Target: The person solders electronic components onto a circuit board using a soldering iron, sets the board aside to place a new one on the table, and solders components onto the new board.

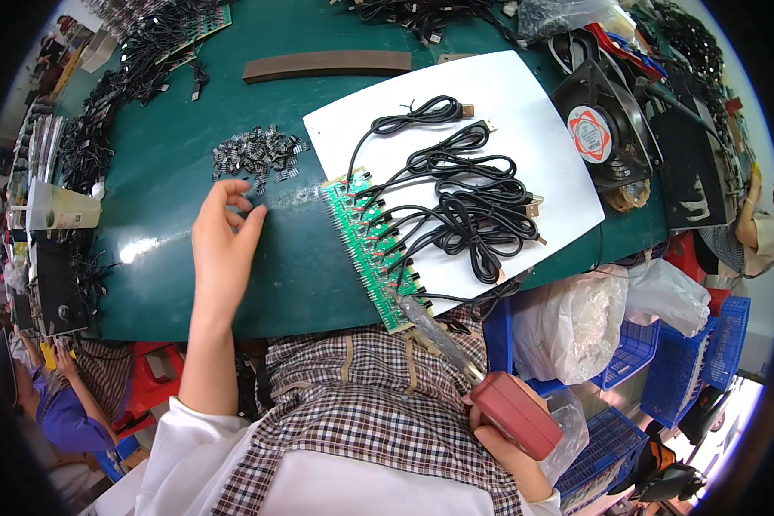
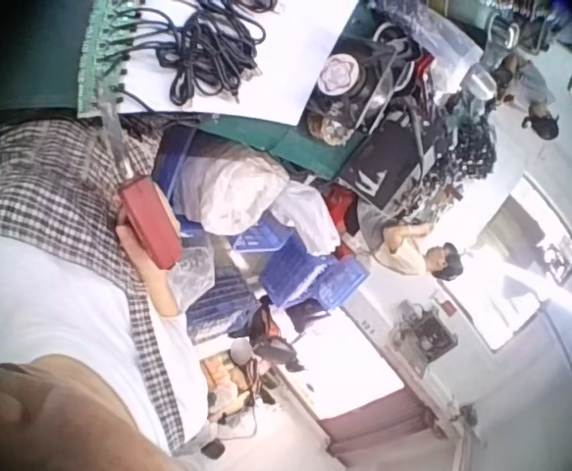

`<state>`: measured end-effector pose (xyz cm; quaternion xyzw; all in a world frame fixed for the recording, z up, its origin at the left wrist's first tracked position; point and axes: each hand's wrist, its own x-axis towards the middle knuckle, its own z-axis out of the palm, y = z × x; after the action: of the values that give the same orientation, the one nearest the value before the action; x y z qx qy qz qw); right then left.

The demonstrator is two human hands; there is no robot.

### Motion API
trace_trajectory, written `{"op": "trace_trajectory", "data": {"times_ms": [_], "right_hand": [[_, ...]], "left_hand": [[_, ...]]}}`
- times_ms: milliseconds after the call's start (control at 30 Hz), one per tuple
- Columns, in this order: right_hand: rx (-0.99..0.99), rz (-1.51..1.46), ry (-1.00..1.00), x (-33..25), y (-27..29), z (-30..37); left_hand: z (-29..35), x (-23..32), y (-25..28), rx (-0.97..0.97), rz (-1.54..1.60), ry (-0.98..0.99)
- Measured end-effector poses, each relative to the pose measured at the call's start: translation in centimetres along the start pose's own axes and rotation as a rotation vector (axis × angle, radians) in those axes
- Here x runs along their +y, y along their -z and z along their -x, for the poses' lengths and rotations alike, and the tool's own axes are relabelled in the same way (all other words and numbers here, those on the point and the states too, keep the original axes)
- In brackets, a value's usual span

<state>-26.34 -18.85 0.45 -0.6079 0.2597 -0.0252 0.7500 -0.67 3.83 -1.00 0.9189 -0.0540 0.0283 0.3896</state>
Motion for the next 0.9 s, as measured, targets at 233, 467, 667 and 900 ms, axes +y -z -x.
{"op": "trace_trajectory", "data": {"times_ms": [233, 467, 667, 900], "right_hand": [[0.006, -0.001, 0.042, 0.2, 0.1, 0.1], [-0.028, 0.004, 0.004, -0.4, 0.1, 0.3], [0.001, 0.066, 0.029, -0.4, 0.4, 0.5], [0.021, 0.128, 0.081, -0.1, 0.8, 0.6]], "left_hand": [[-2.5, -0.4, 0.4, -0.072, -0.139, -0.006], [-2.5, -1.2, 0.7, -0.033, -0.391, -0.332], [1.0, 0.1, 1.7, -0.233, -0.091, -0.170], [-0.3, -1.0, 1.7, -0.153, 0.022, -0.112]]}}
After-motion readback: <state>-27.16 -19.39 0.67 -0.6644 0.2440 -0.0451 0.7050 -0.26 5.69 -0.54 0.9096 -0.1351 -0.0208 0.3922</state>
